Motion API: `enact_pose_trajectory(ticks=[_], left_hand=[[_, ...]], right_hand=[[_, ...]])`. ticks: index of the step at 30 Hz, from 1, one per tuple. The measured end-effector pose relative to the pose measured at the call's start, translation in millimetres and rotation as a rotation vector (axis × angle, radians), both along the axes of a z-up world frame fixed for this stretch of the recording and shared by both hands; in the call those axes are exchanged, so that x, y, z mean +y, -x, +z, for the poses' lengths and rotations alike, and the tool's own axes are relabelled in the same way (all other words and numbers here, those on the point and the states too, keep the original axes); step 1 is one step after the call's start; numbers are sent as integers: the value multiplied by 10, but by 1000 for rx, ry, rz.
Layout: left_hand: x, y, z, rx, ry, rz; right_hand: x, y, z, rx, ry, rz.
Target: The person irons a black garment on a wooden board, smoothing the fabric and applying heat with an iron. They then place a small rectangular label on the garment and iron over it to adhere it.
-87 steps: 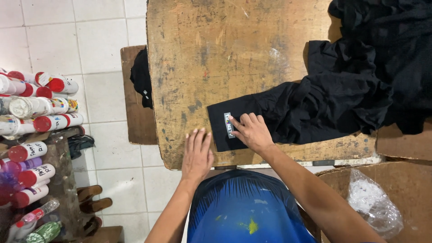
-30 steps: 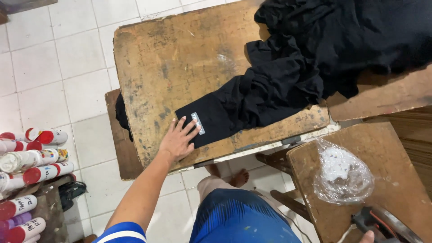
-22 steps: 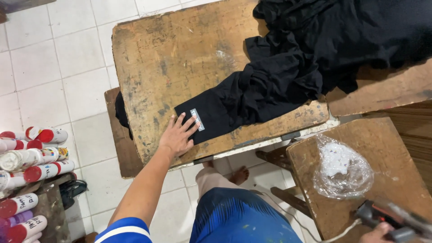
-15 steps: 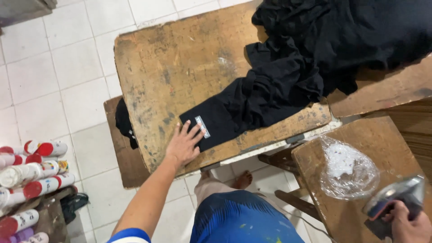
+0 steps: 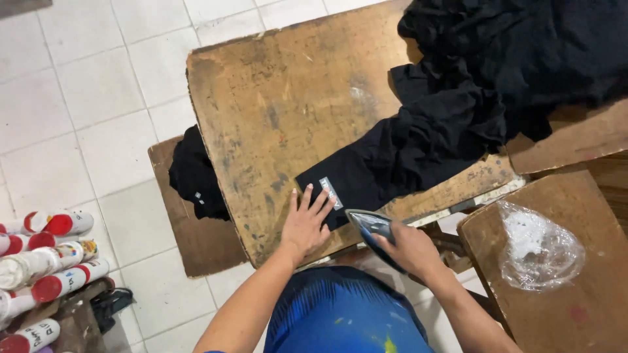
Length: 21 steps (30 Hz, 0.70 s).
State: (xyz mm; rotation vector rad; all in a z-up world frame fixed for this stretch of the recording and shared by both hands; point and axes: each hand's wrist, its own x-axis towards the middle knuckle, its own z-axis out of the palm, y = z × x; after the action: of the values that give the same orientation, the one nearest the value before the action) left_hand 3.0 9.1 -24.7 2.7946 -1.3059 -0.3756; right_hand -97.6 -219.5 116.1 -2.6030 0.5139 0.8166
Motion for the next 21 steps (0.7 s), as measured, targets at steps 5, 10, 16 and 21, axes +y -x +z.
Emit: enact_pose_trajectory(ticks=[5, 10, 16, 21], left_hand=[[37, 0, 76, 55, -22, -4], [37, -3, 82, 101, -16, 18], [50, -38, 98, 133, -6, 20], [102, -78, 126, 168, 76, 53]], right_hand=[[129, -85, -294, 71, 2, 85], [148, -215, -286, 113, 10, 124], [123, -233, -382, 118, 27, 156], [77, -228, -511, 131, 22, 197]])
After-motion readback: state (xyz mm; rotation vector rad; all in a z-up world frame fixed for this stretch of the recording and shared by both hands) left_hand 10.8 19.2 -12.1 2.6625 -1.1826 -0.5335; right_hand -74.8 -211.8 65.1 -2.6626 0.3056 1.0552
